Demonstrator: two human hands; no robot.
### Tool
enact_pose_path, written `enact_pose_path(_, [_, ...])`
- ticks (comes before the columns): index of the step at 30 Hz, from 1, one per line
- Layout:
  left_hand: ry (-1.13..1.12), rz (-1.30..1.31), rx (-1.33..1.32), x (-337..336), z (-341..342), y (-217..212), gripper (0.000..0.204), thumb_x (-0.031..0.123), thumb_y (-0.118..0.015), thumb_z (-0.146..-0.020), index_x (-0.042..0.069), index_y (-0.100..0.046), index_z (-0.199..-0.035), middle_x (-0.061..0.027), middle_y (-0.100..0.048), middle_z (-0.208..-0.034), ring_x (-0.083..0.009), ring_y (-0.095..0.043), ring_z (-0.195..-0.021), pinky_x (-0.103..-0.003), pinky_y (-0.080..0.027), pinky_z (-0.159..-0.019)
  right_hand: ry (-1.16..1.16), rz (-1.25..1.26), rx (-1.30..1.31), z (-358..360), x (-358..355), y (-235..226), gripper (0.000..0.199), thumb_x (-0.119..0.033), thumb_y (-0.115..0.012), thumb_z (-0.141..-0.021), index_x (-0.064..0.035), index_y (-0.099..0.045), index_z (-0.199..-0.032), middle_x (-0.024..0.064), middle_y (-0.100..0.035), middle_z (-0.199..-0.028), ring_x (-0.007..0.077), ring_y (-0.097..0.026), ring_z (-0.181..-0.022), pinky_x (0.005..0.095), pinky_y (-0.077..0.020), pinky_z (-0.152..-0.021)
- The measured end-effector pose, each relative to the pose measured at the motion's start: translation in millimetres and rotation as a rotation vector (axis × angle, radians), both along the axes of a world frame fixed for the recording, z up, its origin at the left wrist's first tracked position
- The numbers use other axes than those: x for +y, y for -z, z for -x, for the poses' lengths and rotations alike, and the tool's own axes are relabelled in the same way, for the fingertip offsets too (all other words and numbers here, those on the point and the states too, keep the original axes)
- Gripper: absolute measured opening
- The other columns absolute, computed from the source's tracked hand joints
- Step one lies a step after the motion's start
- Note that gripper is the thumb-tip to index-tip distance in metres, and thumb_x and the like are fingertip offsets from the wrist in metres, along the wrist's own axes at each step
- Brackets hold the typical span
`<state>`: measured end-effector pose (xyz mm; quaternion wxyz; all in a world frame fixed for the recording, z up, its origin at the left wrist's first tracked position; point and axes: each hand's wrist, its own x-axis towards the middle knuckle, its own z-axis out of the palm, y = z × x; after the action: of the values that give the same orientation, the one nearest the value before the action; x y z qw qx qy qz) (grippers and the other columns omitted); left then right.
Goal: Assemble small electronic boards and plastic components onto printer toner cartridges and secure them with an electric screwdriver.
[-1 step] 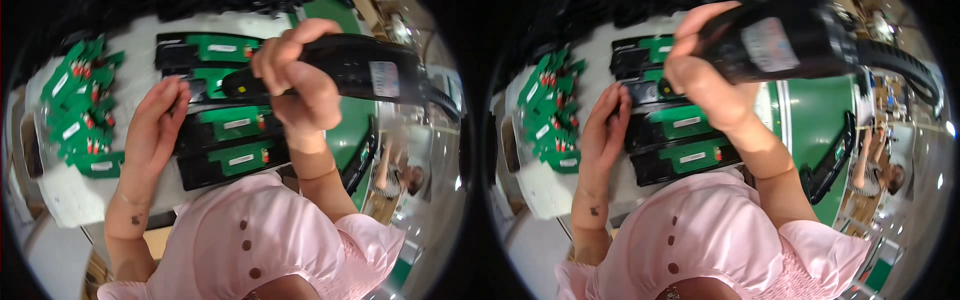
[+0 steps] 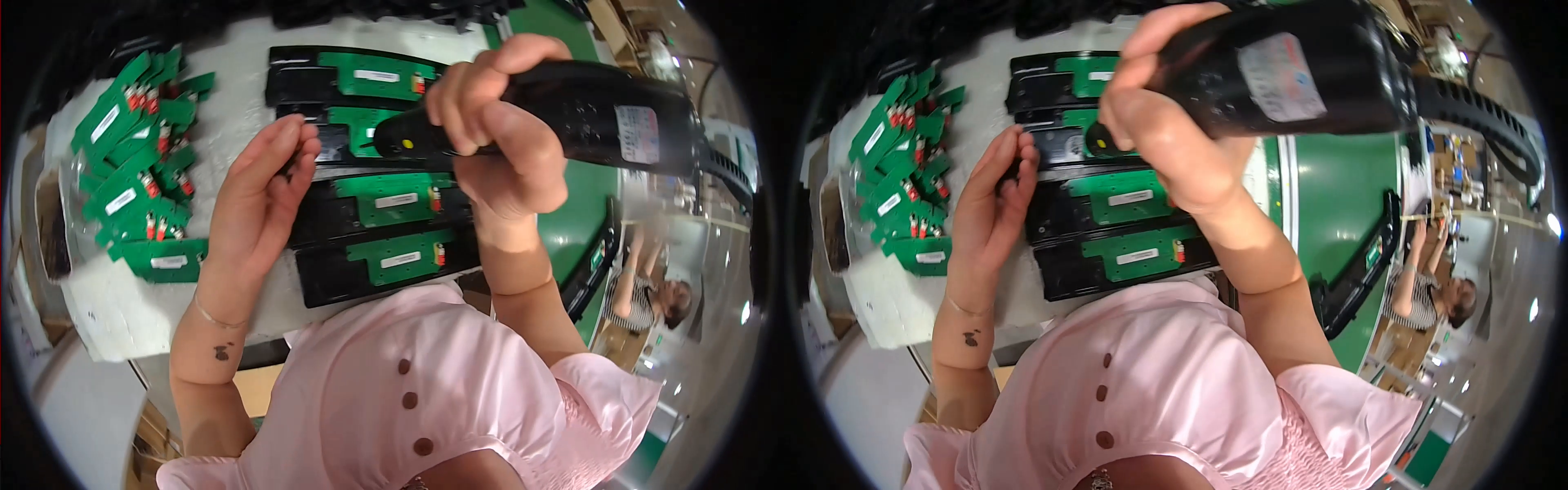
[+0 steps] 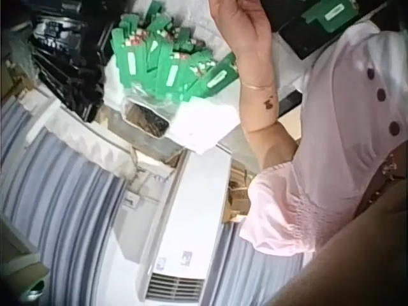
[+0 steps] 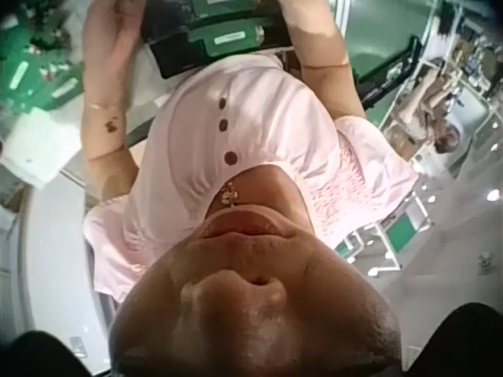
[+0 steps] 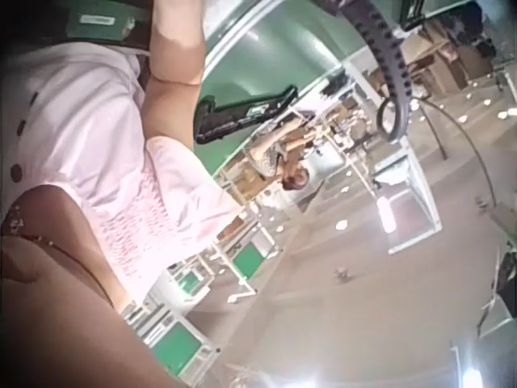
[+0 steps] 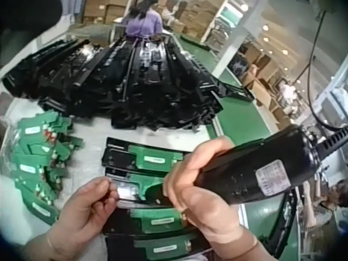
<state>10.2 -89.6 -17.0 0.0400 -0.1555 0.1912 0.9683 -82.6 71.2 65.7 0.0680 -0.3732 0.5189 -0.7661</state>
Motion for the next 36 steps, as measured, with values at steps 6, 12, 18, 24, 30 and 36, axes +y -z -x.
enact_pose_path(6, [-0.029, 0.011, -0.056, 6, -5, 3, 0.018, 0.013, -0.056, -0.086, 0.002, -0.057, -0.101, -0.0043, -0.060, -0.093, -0.0090, -0.057, -0.082, -0.019, -0.049, -0.075, 0.095, -0.120, -0.052, -3, -6, 6, 0.032, -0.006, -0.042, -0.066, -0.0019, -0.044, -0.098, 0.0033, -0.039, -0.056, 0.0124, -0.035, -0.045, 0.0308, -0.0358, -0.051])
enact_pose_path(12, [0.007, 0.008, -0.055, 9, -4, 6, 0.018, 0.011, -0.056, -0.086, 0.002, -0.056, -0.101, -0.0046, -0.060, -0.093, -0.0095, -0.058, -0.084, -0.019, -0.049, -0.076, 0.107, -0.130, -0.063, 1, 2, 12, 0.030, -0.005, -0.044, -0.065, -0.0017, -0.043, -0.095, 0.0041, -0.040, -0.056, 0.0125, -0.035, -0.044, 0.0309, -0.0368, -0.050])
enact_pose_path(18, [0.012, 0.050, -0.048, 11, -5, 9, 0.018, 0.008, -0.056, -0.085, 0.002, -0.056, -0.101, -0.0054, -0.060, -0.094, -0.0100, -0.058, -0.085, -0.020, -0.049, -0.077, 0.109, -0.242, -0.062, -1, -4, 11, 0.023, -0.003, -0.043, -0.065, -0.0036, -0.041, -0.088, 0.0047, -0.041, -0.056, 0.0125, -0.036, -0.046, 0.0306, -0.0376, -0.052])
enact_pose_path(24, [0.027, 0.026, -0.045, 14, -5, 7, 0.018, 0.008, -0.056, -0.085, 0.002, -0.056, -0.102, -0.0054, -0.060, -0.094, -0.0097, -0.058, -0.085, -0.020, -0.050, -0.077, 0.076, -0.358, 0.073, 6, 2, 12, 0.021, 0.002, -0.044, -0.065, -0.0042, -0.039, -0.085, 0.0051, -0.043, -0.057, 0.0119, -0.038, -0.046, 0.0291, -0.0370, -0.051])
enact_pose_path(30, [0.091, -0.010, -0.035, 15, -8, 5, 0.019, 0.010, -0.056, -0.085, 0.001, -0.056, -0.102, -0.0051, -0.061, -0.092, -0.0099, -0.059, -0.082, -0.019, -0.050, -0.075, 0.102, -0.164, -0.040, -14, -5, -10, 0.028, 0.000, -0.046, -0.065, -0.0045, -0.043, -0.093, 0.0026, -0.042, -0.058, 0.0122, -0.039, -0.046, 0.0292, -0.0354, -0.051])
enact_pose_path(36, [0.160, -0.104, -0.006, 20, -10, 6, 0.017, 0.012, -0.056, -0.086, 0.002, -0.057, -0.100, -0.0047, -0.061, -0.090, -0.0100, -0.060, -0.079, -0.020, -0.051, -0.073, -0.291, 0.004, 0.091, -19, 21, -53, 0.026, -0.007, -0.055, -0.066, -0.0128, -0.045, -0.089, -0.0075, -0.051, -0.057, 0.0054, -0.051, -0.054, 0.0196, -0.0389, -0.056])
